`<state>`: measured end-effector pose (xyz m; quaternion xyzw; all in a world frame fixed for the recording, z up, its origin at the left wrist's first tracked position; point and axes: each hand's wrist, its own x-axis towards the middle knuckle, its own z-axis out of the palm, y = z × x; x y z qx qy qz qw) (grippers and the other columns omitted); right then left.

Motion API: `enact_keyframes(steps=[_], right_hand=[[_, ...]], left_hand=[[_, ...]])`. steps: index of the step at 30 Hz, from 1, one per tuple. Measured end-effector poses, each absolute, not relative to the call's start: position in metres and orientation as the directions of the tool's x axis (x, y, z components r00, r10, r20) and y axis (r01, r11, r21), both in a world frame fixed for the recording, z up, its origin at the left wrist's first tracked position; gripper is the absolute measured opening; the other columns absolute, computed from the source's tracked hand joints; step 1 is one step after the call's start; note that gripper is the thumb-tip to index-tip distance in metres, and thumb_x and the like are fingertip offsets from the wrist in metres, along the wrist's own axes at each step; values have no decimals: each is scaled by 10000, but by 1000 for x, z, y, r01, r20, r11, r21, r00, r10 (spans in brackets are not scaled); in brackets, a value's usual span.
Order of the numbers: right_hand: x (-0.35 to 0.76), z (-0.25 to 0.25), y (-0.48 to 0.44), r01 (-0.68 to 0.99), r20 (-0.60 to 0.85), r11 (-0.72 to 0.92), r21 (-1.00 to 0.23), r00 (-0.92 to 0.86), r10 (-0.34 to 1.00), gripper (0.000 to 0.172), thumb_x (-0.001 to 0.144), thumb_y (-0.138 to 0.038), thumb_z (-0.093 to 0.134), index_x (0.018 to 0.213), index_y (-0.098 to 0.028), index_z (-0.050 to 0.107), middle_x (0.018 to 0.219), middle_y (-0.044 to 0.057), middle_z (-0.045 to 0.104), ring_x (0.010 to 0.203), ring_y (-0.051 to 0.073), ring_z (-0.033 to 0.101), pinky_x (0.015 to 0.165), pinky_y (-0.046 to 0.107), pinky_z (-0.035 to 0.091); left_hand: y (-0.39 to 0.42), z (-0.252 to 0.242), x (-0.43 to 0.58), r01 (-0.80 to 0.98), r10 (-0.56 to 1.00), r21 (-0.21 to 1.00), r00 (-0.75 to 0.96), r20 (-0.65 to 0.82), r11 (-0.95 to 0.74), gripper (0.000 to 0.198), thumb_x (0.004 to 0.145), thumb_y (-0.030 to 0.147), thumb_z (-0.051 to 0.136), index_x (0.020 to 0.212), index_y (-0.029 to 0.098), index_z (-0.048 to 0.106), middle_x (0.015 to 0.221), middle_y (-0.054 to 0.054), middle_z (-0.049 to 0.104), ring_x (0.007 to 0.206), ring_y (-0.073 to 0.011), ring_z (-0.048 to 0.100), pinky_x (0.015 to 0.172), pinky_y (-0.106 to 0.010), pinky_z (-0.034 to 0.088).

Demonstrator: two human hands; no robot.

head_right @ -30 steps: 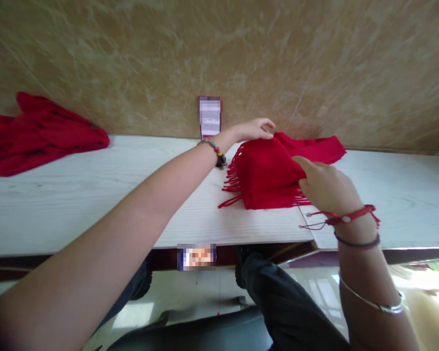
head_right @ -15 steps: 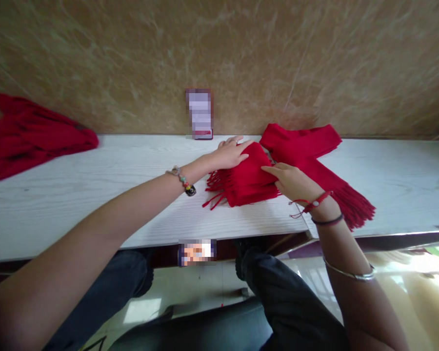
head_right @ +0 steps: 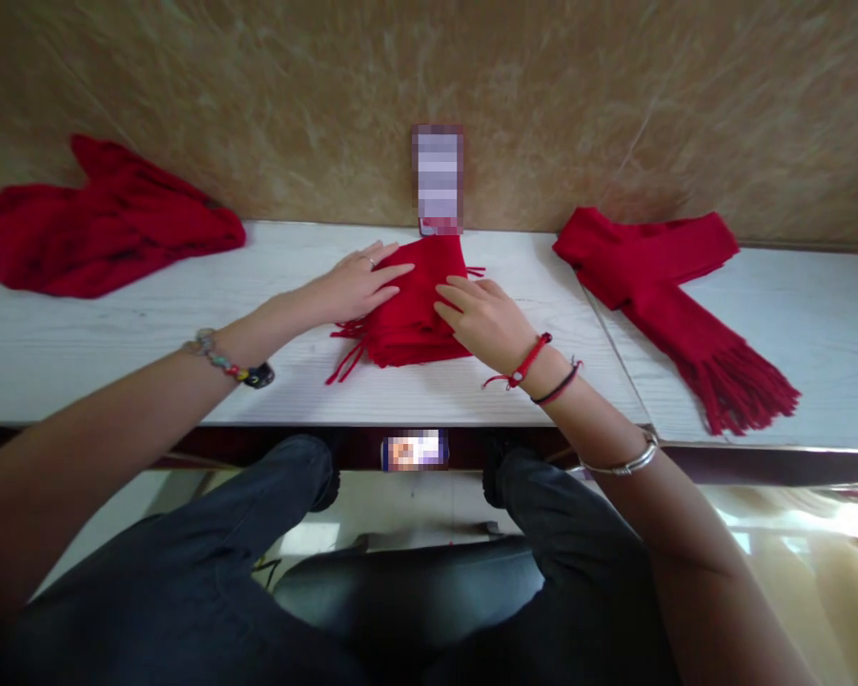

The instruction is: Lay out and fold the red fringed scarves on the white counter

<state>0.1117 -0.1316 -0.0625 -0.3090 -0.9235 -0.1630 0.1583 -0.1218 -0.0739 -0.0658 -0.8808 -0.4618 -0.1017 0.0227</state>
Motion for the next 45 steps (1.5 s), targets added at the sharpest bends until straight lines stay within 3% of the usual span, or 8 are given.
enact_keyframes(steps=[3, 6, 10, 15, 22, 29, 37, 45], right_hand=[[99, -62, -128, 578, 380, 787, 215, -792, 477, 268, 824, -94, 490, 1019, -150, 665, 1001, 117, 676, 979, 236, 578, 849, 397, 429], [96, -61, -126, 563, 397, 792, 235, -799, 451, 240, 828, -123, 497, 984, -157, 677, 916, 99, 692, 907, 218, 599, 828, 382, 435], [97, -63, -124, 542, 454, 807, 235, -795, 402, 257, 867, -135, 445, 955, -161, 685, 875, 84, 700, 844, 189, 615, 794, 357, 455], [101, -70, -122, 534, 494, 822, 197, -778, 388, 288, 866, -110, 419, 969, -142, 685, 933, 97, 712, 858, 188, 640, 772, 347, 488], [106, -73, -124, 488, 508, 865, 117, -777, 371, 273, 896, -205, 446, 1033, -148, 675, 1050, 108, 696, 970, 209, 641, 801, 370, 513], [104, -79, -124, 511, 554, 857, 68, -734, 393, 281, 904, -177, 416, 960, -153, 690, 987, 99, 714, 923, 191, 652, 808, 353, 520], [100, -77, -123, 599, 619, 794, 106, -664, 419, 254, 867, -177, 446, 880, -175, 700, 865, 71, 719, 772, 183, 651, 710, 333, 521], [115, -78, -126, 442, 538, 886, 143, -786, 305, 252, 900, -144, 436, 940, -164, 684, 990, 96, 707, 932, 185, 649, 791, 352, 533]], left_hand=[[-105, -58, -133, 797, 767, 73, 545, 340, -599, 393, 910, 325, 394, 1218, 148, 562, 1278, -113, 499, 1176, -195, 480, 1028, -335, 347], [-134, -54, -134, 768, 744, 55, 597, 302, -638, 393, 873, 399, 475, 1145, 144, 597, 1136, -94, 578, 1010, -181, 564, 924, -307, 424], [-153, -58, -131, 757, 718, -91, 646, 260, -647, 319, 857, 362, 516, 1072, 156, 629, 1062, -85, 627, 951, -187, 589, 847, -301, 447], [-159, -57, -128, 770, 702, -219, 637, 319, -600, 234, 864, 158, 446, 974, 156, 652, 962, -71, 662, 883, -179, 609, 760, -289, 449], [-165, -51, -125, 772, 696, -271, 635, 335, -575, 266, 870, 125, 396, 895, 166, 658, 905, -79, 643, 717, -161, 592, 639, -290, 426], [-164, -57, -119, 723, 627, -212, 681, 379, -657, 312, 885, 88, 356, 959, 151, 653, 929, -86, 662, 837, -168, 597, 741, -294, 434], [-163, -46, -117, 728, 601, -341, 685, 412, -595, 332, 903, 82, 326, 866, 158, 647, 791, -64, 643, 779, -170, 591, 708, -291, 420], [-175, -44, -121, 625, 580, -337, 780, 236, -704, 254, 862, 65, 437, 897, 181, 660, 815, -55, 645, 768, -153, 574, 696, -282, 408]])
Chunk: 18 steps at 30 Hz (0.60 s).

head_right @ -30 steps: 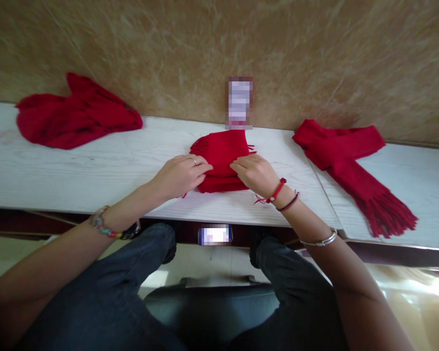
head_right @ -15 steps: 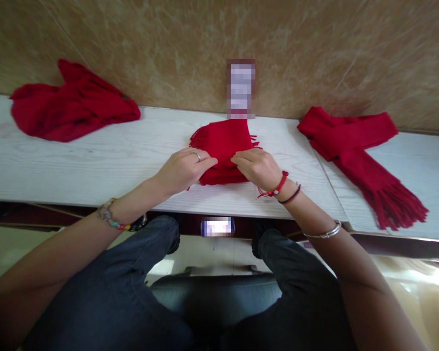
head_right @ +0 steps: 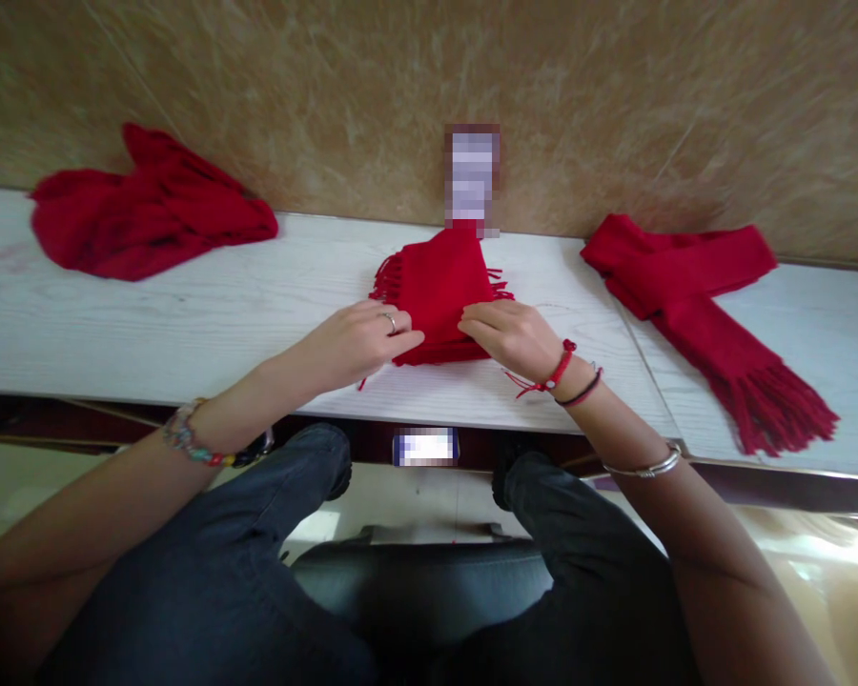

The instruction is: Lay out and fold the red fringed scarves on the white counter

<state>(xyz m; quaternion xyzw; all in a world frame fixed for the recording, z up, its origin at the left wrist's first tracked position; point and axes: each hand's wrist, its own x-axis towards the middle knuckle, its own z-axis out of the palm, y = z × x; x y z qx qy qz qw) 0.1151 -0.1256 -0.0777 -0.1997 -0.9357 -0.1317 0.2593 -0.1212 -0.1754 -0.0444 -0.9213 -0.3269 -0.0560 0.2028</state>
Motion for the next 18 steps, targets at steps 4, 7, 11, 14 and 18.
enact_keyframes(steps=[4, 7, 11, 14, 18], right_hand=[[121, -81, -127, 434, 538, 895, 101, -780, 318, 281, 907, -137, 426, 1047, -173, 667, 1113, 98, 679, 1033, 184, 630, 846, 356, 536], [119, -78, -129, 466, 590, 884, 31, -722, 360, 309, 904, -133, 421, 1106, -177, 651, 1147, 100, 664, 1072, 186, 614, 881, 359, 528], [118, -77, -128, 405, 536, 914, -2, -771, 343, 283, 881, -166, 459, 1055, -191, 681, 1122, 92, 677, 1059, 202, 622, 908, 393, 518], [121, -76, -128, 343, 506, 939, -13, -808, 302, 261, 866, -191, 480, 1004, -164, 699, 1093, 108, 687, 1032, 208, 635, 910, 393, 516], [118, -65, -128, 340, 526, 938, -70, -786, 325, 247, 859, -256, 511, 965, -149, 707, 1045, 112, 702, 1025, 208, 637, 919, 366, 510]], left_hand=[[-177, -44, -126, 634, 576, -318, 773, 265, -705, 264, 877, 86, 412, 912, 171, 659, 846, -63, 639, 799, -159, 566, 736, -288, 414], [-178, -37, -126, 690, 605, -253, 719, 342, -678, 279, 892, 119, 387, 929, 166, 660, 897, -82, 631, 846, -175, 564, 765, -303, 413], [-178, -42, -122, 647, 625, -253, 762, 170, -719, 271, 843, 59, 418, 916, 177, 651, 854, -62, 632, 792, -169, 571, 731, -296, 412], [-177, -52, -123, 647, 640, -208, 761, 107, -734, 247, 827, 62, 451, 939, 177, 639, 881, -54, 633, 802, -158, 582, 728, -277, 417], [-162, -52, -130, 645, 634, 7, 750, 190, -764, 225, 897, 240, 442, 932, 164, 651, 943, -59, 635, 868, -157, 592, 806, -284, 437]])
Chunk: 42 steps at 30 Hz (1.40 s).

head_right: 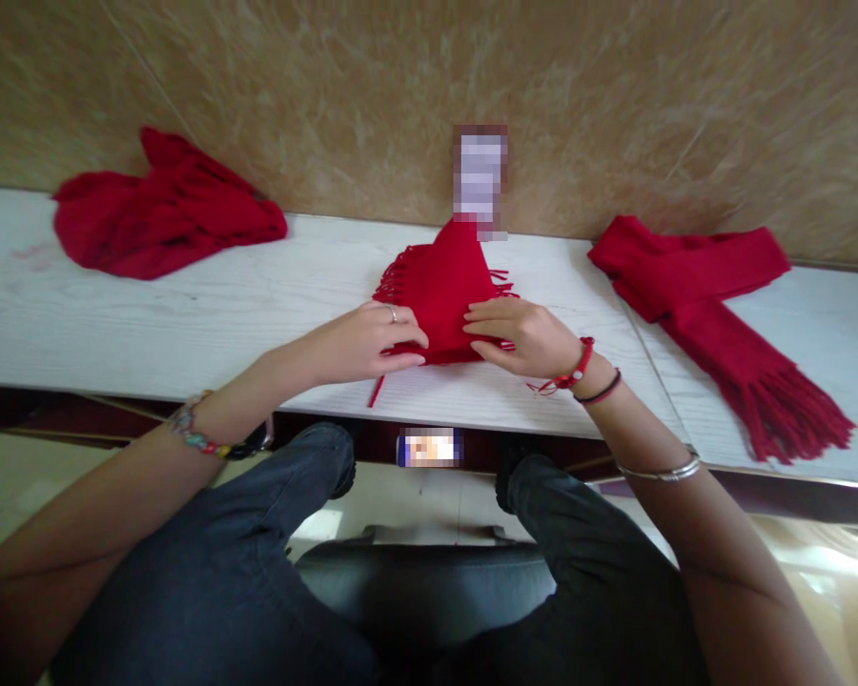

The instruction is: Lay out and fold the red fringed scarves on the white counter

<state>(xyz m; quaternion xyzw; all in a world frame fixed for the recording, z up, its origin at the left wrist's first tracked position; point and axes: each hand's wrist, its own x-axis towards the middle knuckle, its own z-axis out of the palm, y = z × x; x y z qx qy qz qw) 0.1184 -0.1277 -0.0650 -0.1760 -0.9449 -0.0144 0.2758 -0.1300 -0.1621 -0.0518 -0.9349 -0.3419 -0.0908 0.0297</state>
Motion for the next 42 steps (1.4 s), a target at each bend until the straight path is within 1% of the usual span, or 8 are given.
enact_keyframes(steps=[5, 8, 10, 13, 19, 22, 27, 42], right_hand=[[95, -49, -101, 641, 588, 750, -162, -548, 595, 293, 855, -253, 472, 1047, -166, 676, 1123, 111, 667, 1084, 238, 598, 963, 438, 469], [81, -53, -76, 776, 507, 599, -199, -442, 740, 387, 808, -237, 499, 1159, -127, 619, 1200, 155, 615, 1141, 283, 552, 994, 485, 430], [75, -61, -64, 802, 434, 559, -209, -436, 788, 451, 806, -230, 472, 1225, -91, 565, 1212, 179, 598, 1146, 289, 543, 1000, 484, 423], [73, -72, -59, 793, 395, 576, -198, -474, 787, 513, 810, -211, 416, 1300, -72, 482, 1265, 187, 555, 1173, 283, 517, 1019, 485, 404], [79, -78, -63, 765, 450, 624, -160, -506, 736, 568, 802, -217, 404, 1363, -125, 411, 1336, 157, 493, 1240, 301, 446, 1042, 527, 365], [80, -80, -61, 751, 469, 647, -132, -528, 709, 561, 823, -245, 396, 1379, -171, 390, 1372, 136, 456, 1262, 315, 417, 1038, 565, 351], [80, -85, -60, 767, 447, 638, -67, -549, 707, 555, 848, -258, 366, 1397, -175, 354, 1399, 133, 410, 1289, 306, 379, 1054, 549, 341], [84, -93, -55, 767, 442, 616, -180, -497, 747, 532, 829, -268, 397, 1344, -134, 412, 1394, 177, 414, 1312, 314, 354, 1089, 550, 298]], left_hand=[[-113, -47, -127, 732, 717, 157, 561, 415, -663, 282, 909, 221, 393, 1038, 143, 632, 1172, -93, 578, 1099, -182, 537, 978, -325, 389], [-82, -51, -117, 819, 828, 277, 365, 425, -503, 339, 884, 258, 477, 1195, 146, 551, 1347, -122, 464, 1232, -227, 452, 1031, -367, 347], [-68, -53, -112, 819, 890, 408, 245, 385, -402, 393, 879, 276, 495, 1250, 146, 507, 1297, -128, 517, 1204, -227, 480, 1008, -371, 369], [-56, -56, -111, 706, 911, 585, 231, 342, -399, 386, 853, 260, 532, 1220, 141, 531, 1052, -79, 654, 987, -178, 600, 893, -310, 443], [-42, -61, -112, 567, 911, 715, 293, 289, -409, 260, 866, 314, 503, 992, 128, 634, 957, -42, 668, 908, -163, 604, 840, -274, 448], [-41, -60, -108, 511, 881, 728, 373, 291, -457, 203, 845, 275, 530, 965, 135, 615, 977, -27, 660, 937, -171, 599, 857, -285, 446], [-43, -52, -106, 484, 810, 650, 370, 455, -586, 126, 768, 172, 600, 891, 151, 577, 982, -18, 631, 1004, -180, 574, 916, -334, 423], [-35, -54, -135, 734, 854, 565, 40, 518, -377, 200, 812, 239, 561, 1011, 217, 554, 840, -23, 640, 855, -172, 603, 797, -287, 448]])
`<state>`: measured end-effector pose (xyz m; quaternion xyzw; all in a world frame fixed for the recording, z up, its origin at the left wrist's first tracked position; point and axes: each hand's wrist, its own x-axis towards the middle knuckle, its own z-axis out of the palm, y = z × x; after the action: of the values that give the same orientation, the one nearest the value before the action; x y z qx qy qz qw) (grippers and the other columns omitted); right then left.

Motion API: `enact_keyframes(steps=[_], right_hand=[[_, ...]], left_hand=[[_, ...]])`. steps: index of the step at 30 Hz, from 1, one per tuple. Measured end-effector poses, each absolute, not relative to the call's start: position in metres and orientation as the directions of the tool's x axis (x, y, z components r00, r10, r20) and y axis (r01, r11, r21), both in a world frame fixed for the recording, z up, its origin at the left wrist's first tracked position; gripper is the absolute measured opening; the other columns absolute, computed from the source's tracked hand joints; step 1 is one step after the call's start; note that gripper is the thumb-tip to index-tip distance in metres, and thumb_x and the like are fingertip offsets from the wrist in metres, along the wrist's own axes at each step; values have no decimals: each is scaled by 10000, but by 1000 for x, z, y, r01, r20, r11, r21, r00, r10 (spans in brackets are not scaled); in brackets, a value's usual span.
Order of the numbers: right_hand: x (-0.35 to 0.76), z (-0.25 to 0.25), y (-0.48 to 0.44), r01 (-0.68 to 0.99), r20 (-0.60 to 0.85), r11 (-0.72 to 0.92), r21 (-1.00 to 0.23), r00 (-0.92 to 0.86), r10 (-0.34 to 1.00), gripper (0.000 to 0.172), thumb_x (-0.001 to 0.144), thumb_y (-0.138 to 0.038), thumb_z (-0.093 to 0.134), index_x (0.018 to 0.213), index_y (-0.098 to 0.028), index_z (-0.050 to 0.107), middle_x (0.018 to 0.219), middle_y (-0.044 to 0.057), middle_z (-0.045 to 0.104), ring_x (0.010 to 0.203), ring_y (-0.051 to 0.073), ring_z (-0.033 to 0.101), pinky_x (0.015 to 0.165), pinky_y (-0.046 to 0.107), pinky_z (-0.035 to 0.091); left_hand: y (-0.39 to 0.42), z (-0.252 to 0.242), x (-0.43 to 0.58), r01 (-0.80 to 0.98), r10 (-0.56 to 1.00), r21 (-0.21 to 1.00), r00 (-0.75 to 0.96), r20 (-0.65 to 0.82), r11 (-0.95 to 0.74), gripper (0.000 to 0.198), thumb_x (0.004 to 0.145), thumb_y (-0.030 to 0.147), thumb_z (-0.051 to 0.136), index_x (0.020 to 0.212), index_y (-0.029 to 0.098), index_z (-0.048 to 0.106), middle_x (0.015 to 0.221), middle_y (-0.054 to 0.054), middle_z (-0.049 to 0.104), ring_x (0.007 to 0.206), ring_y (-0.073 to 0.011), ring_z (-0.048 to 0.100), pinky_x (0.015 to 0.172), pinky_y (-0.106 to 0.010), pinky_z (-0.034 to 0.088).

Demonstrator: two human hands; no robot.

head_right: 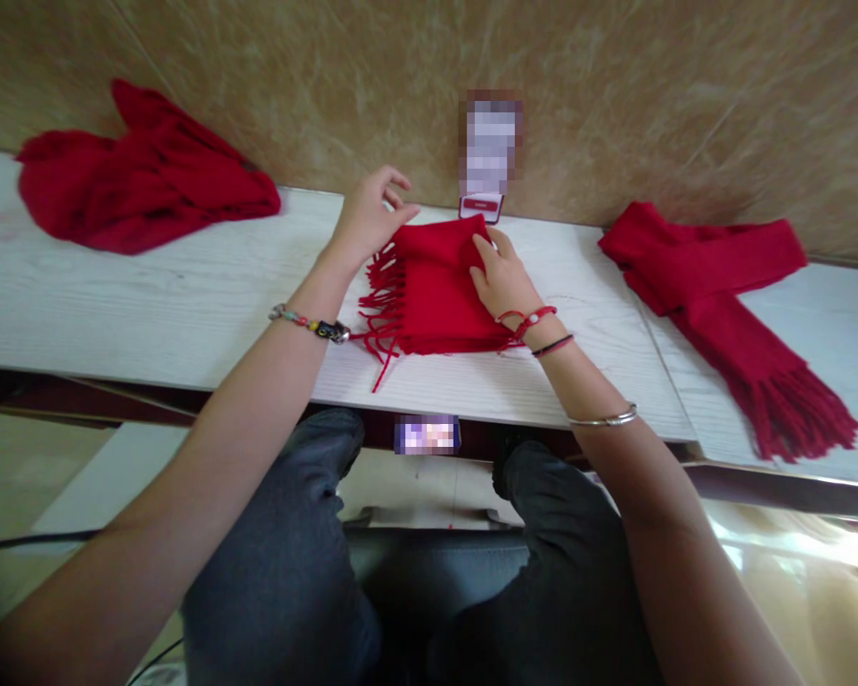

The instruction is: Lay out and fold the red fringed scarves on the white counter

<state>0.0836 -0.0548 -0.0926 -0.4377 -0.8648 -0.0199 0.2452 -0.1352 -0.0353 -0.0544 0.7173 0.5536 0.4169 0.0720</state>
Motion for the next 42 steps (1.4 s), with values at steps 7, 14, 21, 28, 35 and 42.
enact_keyframes(steps=[7, 14, 21, 28, 35, 42], right_hand=[[83, -79, -65, 755, 447, 639, -145, -526, 723, 540, 842, -286, 408, 1350, -102, 397, 1467, 178, 318, 1361, 303, 277, 1116, 511, 265], [103, -86, -65, 685, 191, 710, -164, -684, 704, 555, 898, -443, 326, 1387, -182, 367, 1486, 119, 317, 1369, 313, 262, 1082, 569, 289], [96, -74, -81, 732, 283, 676, -83, -633, 720, 544, 904, -403, 345, 1384, -147, 376, 1486, 152, 306, 1370, 352, 238, 1021, 630, 319], [90, -79, -86, 707, 129, 706, -41, -697, 706, 519, 918, -363, 325, 1359, -100, 405, 1434, 177, 392, 1334, 312, 336, 1021, 554, 373], [92, -85, -83, 691, 166, 722, -30, -709, 686, 532, 916, -372, 317, 1364, -97, 393, 1440, 173, 383, 1340, 321, 321, 1021, 561, 373], [89, -85, -87, 676, 187, 736, -42, -718, 671, 541, 903, -321, 303, 1369, -60, 386, 1433, 174, 391, 1342, 316, 318, 1077, 556, 312]], left_hand=[[-59, -64, -112, 776, 806, 339, 340, 486, -531, 350, 885, 338, 452, 1213, 234, 519, 1326, -72, 485, 1259, -221, 422, 1068, -372, 291], [-75, -88, -129, 861, 905, 278, 410, 116, -426, 476, 902, 447, 386, 1370, 360, 368, 1505, 3, 275, 1398, -270, 195, 1096, -509, 202], [-101, -66, -128, 918, 910, 157, 315, 269, -365, 456, 897, 267, 387, 1344, 182, 432, 1448, -125, 358, 1353, -279, 286, 1099, -491, 207], [-116, -62, -119, 831, 815, 60, 525, 243, -553, 313, 874, 213, 405, 1115, 152, 595, 1150, -94, 586, 1065, -197, 550, 949, -330, 396], [-123, -51, -122, 951, 902, 42, 277, 332, -308, 316, 902, 303, 418, 1106, 155, 611, 1123, -135, 594, 1102, -270, 521, 951, -425, 369], [-119, -56, -115, 878, 860, 33, 460, 223, -478, 320, 913, 264, 372, 1108, 199, 616, 1143, -86, 602, 1096, -234, 527, 966, -400, 350]])
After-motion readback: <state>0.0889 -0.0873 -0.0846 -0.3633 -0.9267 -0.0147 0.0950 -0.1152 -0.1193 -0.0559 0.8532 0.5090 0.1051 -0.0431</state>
